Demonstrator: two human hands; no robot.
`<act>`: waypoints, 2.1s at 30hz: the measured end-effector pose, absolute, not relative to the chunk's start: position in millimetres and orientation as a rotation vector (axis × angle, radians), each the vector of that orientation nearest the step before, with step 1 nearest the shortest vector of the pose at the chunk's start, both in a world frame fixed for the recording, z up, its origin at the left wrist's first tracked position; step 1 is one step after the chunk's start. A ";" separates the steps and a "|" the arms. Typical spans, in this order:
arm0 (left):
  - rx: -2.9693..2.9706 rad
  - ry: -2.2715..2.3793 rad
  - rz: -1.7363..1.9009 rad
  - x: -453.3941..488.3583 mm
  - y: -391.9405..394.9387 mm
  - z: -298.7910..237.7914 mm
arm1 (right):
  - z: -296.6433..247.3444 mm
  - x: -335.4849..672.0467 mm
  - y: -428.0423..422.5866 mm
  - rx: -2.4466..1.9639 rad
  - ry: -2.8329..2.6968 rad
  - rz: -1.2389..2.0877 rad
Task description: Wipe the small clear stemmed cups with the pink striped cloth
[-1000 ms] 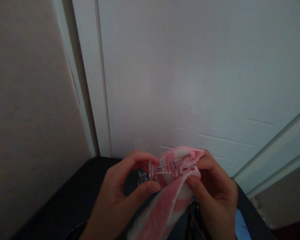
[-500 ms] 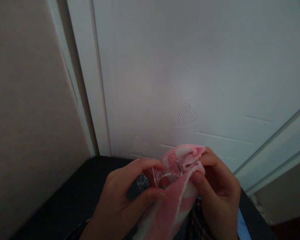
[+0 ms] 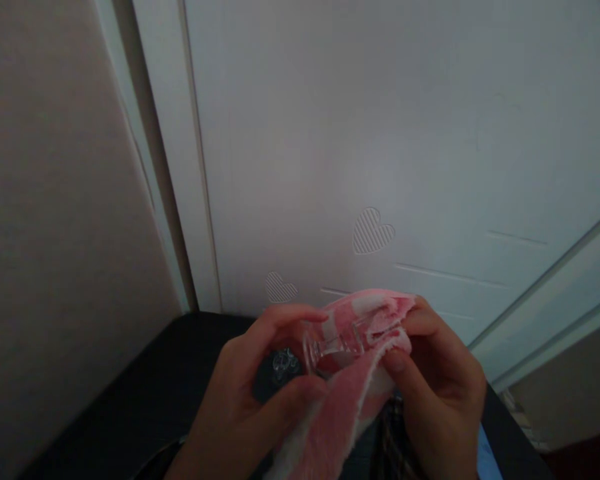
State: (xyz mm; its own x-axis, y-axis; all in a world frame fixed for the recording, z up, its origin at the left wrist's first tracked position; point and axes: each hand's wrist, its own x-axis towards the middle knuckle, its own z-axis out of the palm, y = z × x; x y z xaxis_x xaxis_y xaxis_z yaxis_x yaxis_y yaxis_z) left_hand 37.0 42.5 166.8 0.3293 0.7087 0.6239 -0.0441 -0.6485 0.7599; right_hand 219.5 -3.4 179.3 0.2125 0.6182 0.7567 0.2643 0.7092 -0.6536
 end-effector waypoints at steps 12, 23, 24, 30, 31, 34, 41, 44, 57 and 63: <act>2.023 0.597 1.417 38.6 43.7 173.9 | 181.6 220.1 -5.1 -0.804 -1.385 0.310; 1.787 0.545 1.418 39.2 41.1 167.9 | 181.2 220.3 -3.2 -0.802 -1.400 0.292; 1.775 0.527 1.430 39.3 40.2 167.2 | 181.1 220.1 -3.2 -0.794 -1.398 0.295; 1.929 0.557 1.456 36.9 38.3 169.6 | 181.7 220.4 -3.6 -0.806 -1.410 0.281; 1.945 0.555 1.439 36.5 38.7 170.7 | 181.6 220.6 -3.8 -0.810 -1.412 0.286; 1.965 0.501 1.391 35.9 39.8 173.8 | 181.3 221.3 -5.3 -0.823 -1.420 0.303; 1.947 0.562 1.362 34.6 38.0 178.9 | 180.3 221.8 -8.1 -0.819 -1.425 0.318; 1.938 0.625 1.352 35.3 37.3 181.0 | 179.9 222.7 -6.7 -0.846 -1.429 0.307; 1.793 0.652 1.469 31.4 38.2 179.9 | 181.1 229.5 -3.2 -1.024 -1.463 0.368; 1.753 0.645 1.499 33.8 37.2 182.3 | 182.2 227.7 -1.6 -1.041 -1.492 0.383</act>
State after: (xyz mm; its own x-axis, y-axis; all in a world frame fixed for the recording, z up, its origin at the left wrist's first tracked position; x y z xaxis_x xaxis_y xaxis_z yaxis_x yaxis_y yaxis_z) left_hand 33.8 37.2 182.3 0.1947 0.7670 0.6114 -0.0835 -0.6081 0.7894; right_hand 227.7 -1.6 182.2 0.1184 0.7746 0.6213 0.3800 0.5428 -0.7490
